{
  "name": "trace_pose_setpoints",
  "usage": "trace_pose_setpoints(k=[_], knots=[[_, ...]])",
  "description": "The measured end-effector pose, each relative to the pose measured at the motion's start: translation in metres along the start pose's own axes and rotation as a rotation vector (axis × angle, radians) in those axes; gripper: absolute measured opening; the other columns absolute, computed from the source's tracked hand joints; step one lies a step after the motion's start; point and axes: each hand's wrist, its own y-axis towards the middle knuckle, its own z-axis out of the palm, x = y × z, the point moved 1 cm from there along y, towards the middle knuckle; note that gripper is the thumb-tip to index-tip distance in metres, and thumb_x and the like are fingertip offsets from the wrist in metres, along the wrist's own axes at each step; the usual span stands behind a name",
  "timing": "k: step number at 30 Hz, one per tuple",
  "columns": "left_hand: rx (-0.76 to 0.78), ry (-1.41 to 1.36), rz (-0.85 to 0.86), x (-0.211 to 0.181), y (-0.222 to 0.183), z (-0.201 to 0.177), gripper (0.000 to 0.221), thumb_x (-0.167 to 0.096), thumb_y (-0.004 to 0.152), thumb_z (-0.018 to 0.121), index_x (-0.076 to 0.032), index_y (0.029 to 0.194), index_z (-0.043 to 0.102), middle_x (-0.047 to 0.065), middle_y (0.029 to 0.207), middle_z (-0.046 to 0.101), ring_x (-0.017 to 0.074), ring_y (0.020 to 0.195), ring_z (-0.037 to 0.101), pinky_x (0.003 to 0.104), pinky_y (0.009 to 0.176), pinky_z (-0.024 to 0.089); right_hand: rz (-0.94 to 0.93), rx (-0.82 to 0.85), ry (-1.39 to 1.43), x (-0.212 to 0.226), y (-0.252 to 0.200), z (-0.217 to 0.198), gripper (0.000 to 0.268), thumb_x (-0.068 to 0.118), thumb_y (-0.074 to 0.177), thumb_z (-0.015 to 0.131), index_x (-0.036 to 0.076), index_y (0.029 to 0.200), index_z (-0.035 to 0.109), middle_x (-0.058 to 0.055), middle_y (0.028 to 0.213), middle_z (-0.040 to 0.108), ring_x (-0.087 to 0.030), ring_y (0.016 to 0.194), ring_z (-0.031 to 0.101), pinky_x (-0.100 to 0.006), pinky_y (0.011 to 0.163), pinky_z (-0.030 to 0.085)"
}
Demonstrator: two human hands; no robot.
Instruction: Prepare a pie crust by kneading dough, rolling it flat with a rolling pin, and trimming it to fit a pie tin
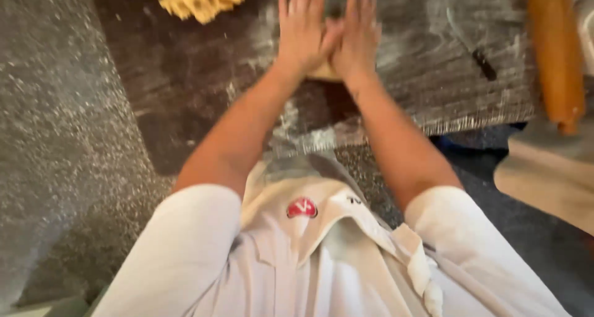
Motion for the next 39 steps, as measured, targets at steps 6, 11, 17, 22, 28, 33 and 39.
trace_pose_setpoints(k=[6,11,17,22,28,33,39], knots=[[0.311,-0.119,0.260,-0.069,-0.108,-0.132,0.113,-0.088,0.083,0.050,-0.006,0.160,0.035,0.031,0.166,0.026,0.0534,0.151,0.026,0.069,0.118,0.024,-0.465,0.130,-0.062,0.043,-0.141,-0.073,0.097,0.073,0.099,0.035,0.000,0.163,0.023,-0.033,0.168,0.015,-0.060,0.151,0.016,-0.079,0.113,0.020],[0.213,-0.091,0.252,-0.061,-0.107,-0.094,0.104,-0.083,0.088,0.035,-0.008,0.161,0.035,0.025,0.167,0.028,0.0462,0.154,0.027,0.065,0.121,0.022,-0.455,0.010,-0.086,0.010,-0.120,-0.019,0.086,0.068,0.099,0.041,0.005,0.157,0.041,-0.028,0.162,0.034,-0.051,0.149,0.028,-0.075,0.114,0.018],[0.133,0.002,0.023,-0.017,0.020,-0.046,0.091,-0.081,0.099,0.033,-0.012,0.159,0.040,0.020,0.164,0.028,0.0412,0.154,0.025,0.067,0.120,0.024,-0.015,-0.042,-0.029,-0.013,0.002,-0.007,0.074,0.035,0.115,0.055,0.018,0.170,0.008,-0.021,0.172,0.016,-0.045,0.158,0.018,-0.079,0.112,0.028],[0.362,-0.262,0.031,-0.030,-0.043,-0.085,0.090,-0.086,0.072,0.069,-0.033,0.143,0.053,-0.001,0.139,0.058,0.0274,0.128,0.061,0.052,0.103,0.049,-0.294,0.114,0.150,0.022,-0.057,-0.075,0.070,0.028,0.094,0.070,0.002,0.153,0.045,-0.030,0.150,0.050,-0.048,0.139,0.049,-0.069,0.111,0.036],[0.390,-0.301,-0.086,-0.050,-0.053,-0.101,0.096,-0.043,0.064,0.092,-0.026,0.149,0.050,0.009,0.129,0.060,0.0367,0.116,0.067,0.049,0.096,0.055,-0.118,0.196,0.235,-0.004,-0.041,-0.112,0.085,0.047,0.067,0.095,0.016,0.140,0.065,-0.008,0.132,0.067,-0.029,0.125,0.063,-0.045,0.105,0.050],[0.195,-0.883,-0.513,-0.105,-0.056,-0.131,0.074,-0.038,0.065,0.087,-0.010,0.127,0.058,0.009,0.120,0.068,0.0235,0.105,0.065,0.038,0.089,0.051,0.764,0.702,1.190,0.049,0.015,-0.189,0.106,0.077,0.073,0.022,0.011,0.150,0.053,-0.011,0.137,0.065,-0.024,0.131,0.061,-0.038,0.108,0.053],[0.748,-0.042,-0.455,-0.074,-0.075,-0.171,0.094,-0.038,0.077,0.085,-0.006,0.155,0.043,0.021,0.165,0.030,0.0375,0.143,0.046,0.052,0.109,0.045,-0.092,0.307,-0.008,0.094,-0.051,-0.076,0.056,0.041,0.097,0.044,0.017,0.143,0.064,-0.017,0.153,0.051,-0.047,0.128,0.058,-0.061,0.092,0.052]])
